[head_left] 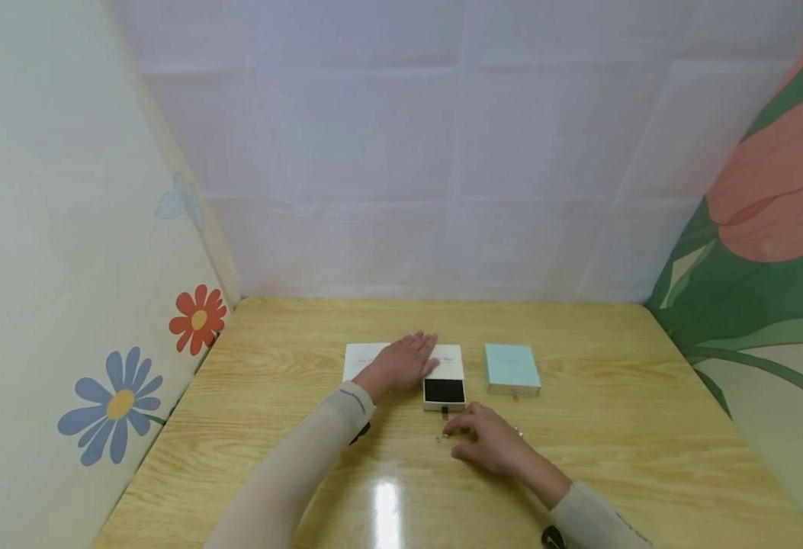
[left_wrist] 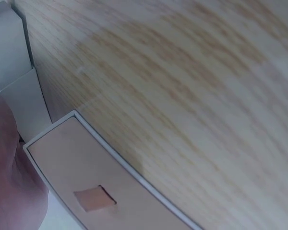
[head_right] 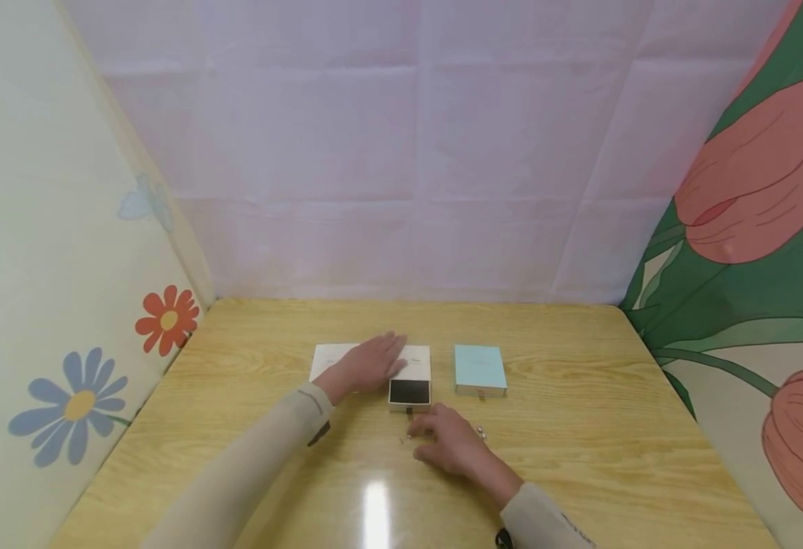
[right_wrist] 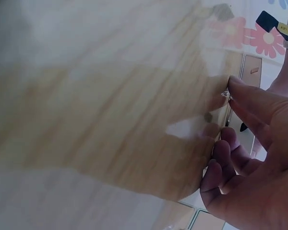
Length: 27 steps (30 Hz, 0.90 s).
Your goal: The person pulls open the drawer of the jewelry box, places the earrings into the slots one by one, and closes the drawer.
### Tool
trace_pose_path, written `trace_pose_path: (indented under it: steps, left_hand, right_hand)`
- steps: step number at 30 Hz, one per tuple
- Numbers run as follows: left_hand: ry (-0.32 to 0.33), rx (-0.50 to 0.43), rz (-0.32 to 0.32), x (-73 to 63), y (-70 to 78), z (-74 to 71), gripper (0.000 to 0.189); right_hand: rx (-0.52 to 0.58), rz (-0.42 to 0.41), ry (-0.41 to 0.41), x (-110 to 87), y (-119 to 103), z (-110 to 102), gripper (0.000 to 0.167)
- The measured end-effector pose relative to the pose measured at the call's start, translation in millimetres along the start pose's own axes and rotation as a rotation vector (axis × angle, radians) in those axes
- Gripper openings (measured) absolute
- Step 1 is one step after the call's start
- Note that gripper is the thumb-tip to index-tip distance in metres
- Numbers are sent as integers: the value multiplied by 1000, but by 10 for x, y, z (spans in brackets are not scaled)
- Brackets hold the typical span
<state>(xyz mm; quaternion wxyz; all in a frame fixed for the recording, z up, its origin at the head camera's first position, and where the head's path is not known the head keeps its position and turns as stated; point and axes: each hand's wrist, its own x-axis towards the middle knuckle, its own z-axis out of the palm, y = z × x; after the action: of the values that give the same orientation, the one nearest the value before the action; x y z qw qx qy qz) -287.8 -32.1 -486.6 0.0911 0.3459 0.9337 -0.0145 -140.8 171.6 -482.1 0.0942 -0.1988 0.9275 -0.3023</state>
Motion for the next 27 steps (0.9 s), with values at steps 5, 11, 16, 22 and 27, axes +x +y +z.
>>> trace_pose_path:
  steps: [5,11,16,22,27]
  left_hand:
    - [9,15,4,-7,-2,-2,67]
    - [21,20,9,-6,-5,5,67]
    - [20,20,4,1,-5,8,67]
    - [8,10,-2,0,7,12,66]
    - [9,6,-7,-10,19,-8,66]
  right_hand:
    - [-1,28,-20,34,-37,-5,24]
    - [-12,40,-14,47,-57,7,21]
    - [-8,41,-20,58,-64,12,18]
    - [-5,40,-30,79,-74,13,14]
    - [-9,29,-42,96,-72,24,10]
